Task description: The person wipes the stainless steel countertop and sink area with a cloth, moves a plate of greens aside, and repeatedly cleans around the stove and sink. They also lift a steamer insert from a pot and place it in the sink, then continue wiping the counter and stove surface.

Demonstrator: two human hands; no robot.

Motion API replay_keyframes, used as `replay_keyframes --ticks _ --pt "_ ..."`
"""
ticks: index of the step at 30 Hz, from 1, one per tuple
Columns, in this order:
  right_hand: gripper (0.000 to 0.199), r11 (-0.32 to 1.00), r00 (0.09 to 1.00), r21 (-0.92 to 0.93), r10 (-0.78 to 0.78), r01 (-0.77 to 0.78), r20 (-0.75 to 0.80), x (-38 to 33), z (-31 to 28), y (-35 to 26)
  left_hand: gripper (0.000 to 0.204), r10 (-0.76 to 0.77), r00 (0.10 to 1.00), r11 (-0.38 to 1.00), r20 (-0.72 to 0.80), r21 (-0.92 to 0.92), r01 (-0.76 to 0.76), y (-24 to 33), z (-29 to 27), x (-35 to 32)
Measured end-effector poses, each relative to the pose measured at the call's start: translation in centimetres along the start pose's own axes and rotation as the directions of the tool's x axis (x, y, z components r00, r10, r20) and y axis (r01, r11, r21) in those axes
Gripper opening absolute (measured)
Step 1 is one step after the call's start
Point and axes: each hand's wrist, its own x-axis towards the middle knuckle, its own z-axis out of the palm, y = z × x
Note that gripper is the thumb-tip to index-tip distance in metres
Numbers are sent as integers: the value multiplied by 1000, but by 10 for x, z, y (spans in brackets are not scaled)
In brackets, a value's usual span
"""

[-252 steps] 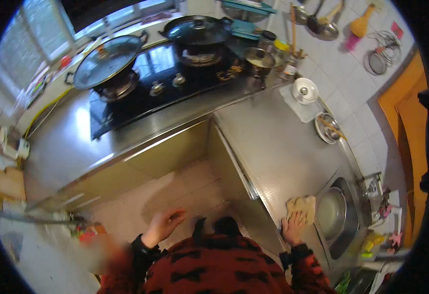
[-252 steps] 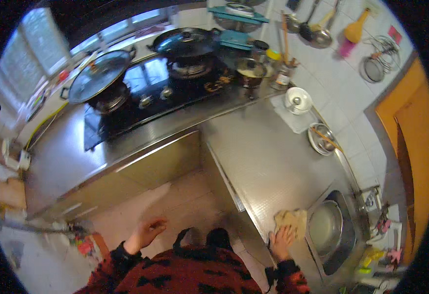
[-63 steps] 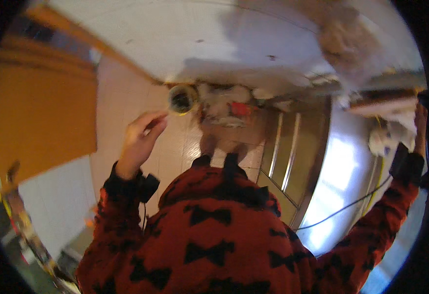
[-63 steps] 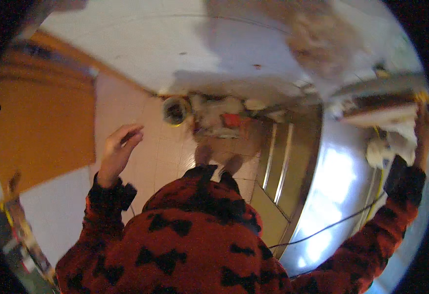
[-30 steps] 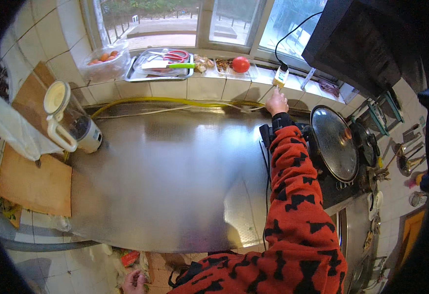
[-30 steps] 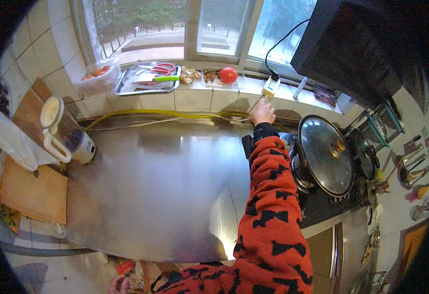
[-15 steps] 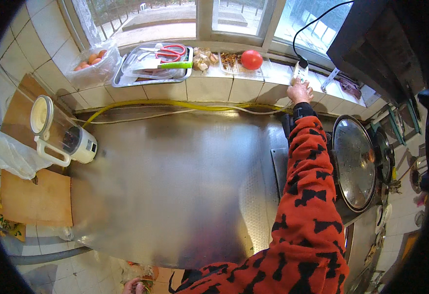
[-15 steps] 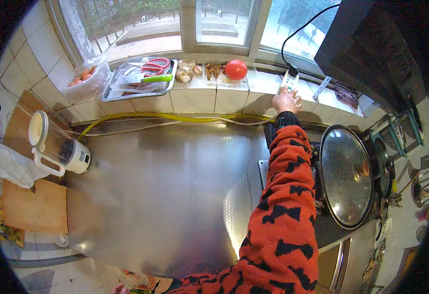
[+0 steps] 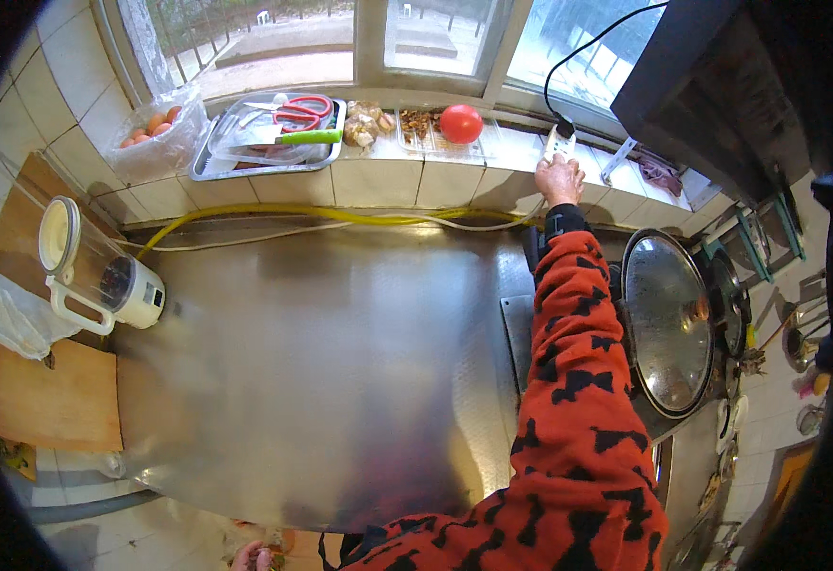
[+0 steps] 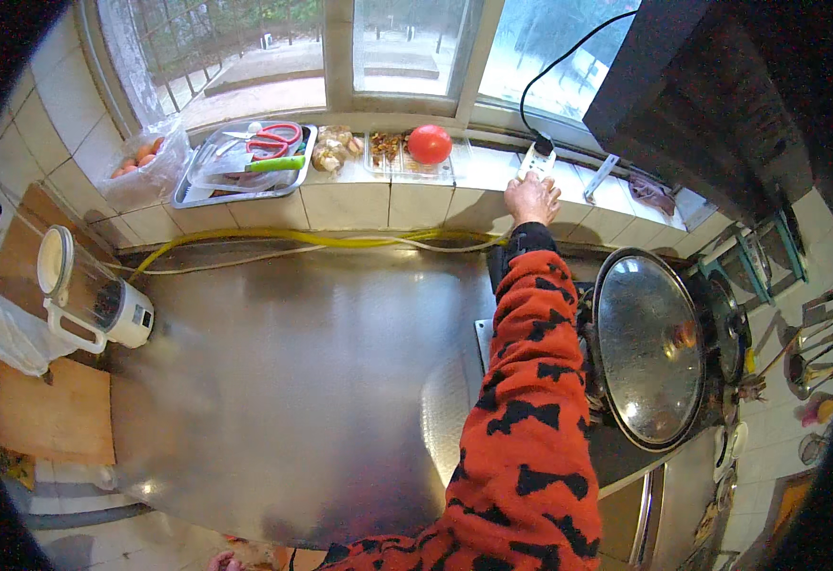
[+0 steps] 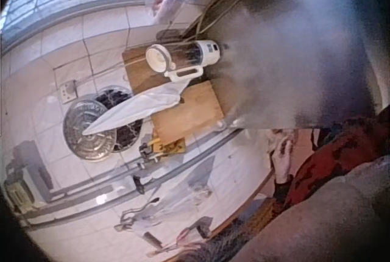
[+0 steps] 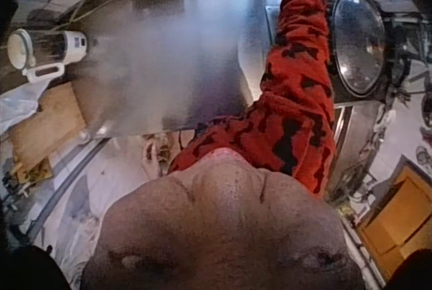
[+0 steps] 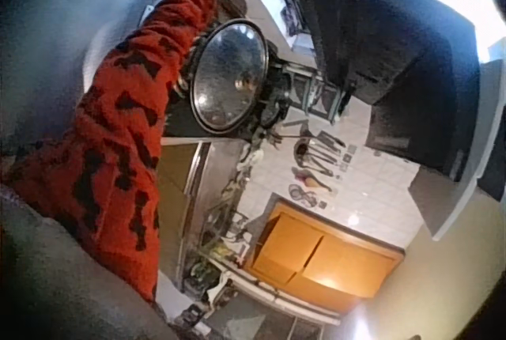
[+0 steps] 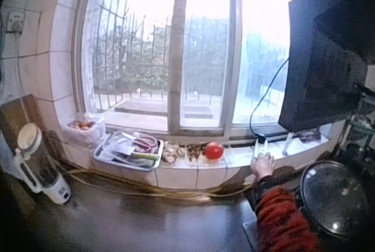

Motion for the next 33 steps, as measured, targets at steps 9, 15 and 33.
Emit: replay_keyframes --ticks 9,15,33 --pt "65 997 984 61 48 -38 -171 -34 -7 -18 21 291 956 934 -42 229 -274 -15 3 -43" --pt "71 930 921 233 -198 285 -337 -91 -61 -71 23 478 878 868 28 141 -477 -22 12 -54" --pt "65 765 664 107 -470 635 -582 -210 -368 114 21 658 712 742 244 -52 -668 -97 62 -131"
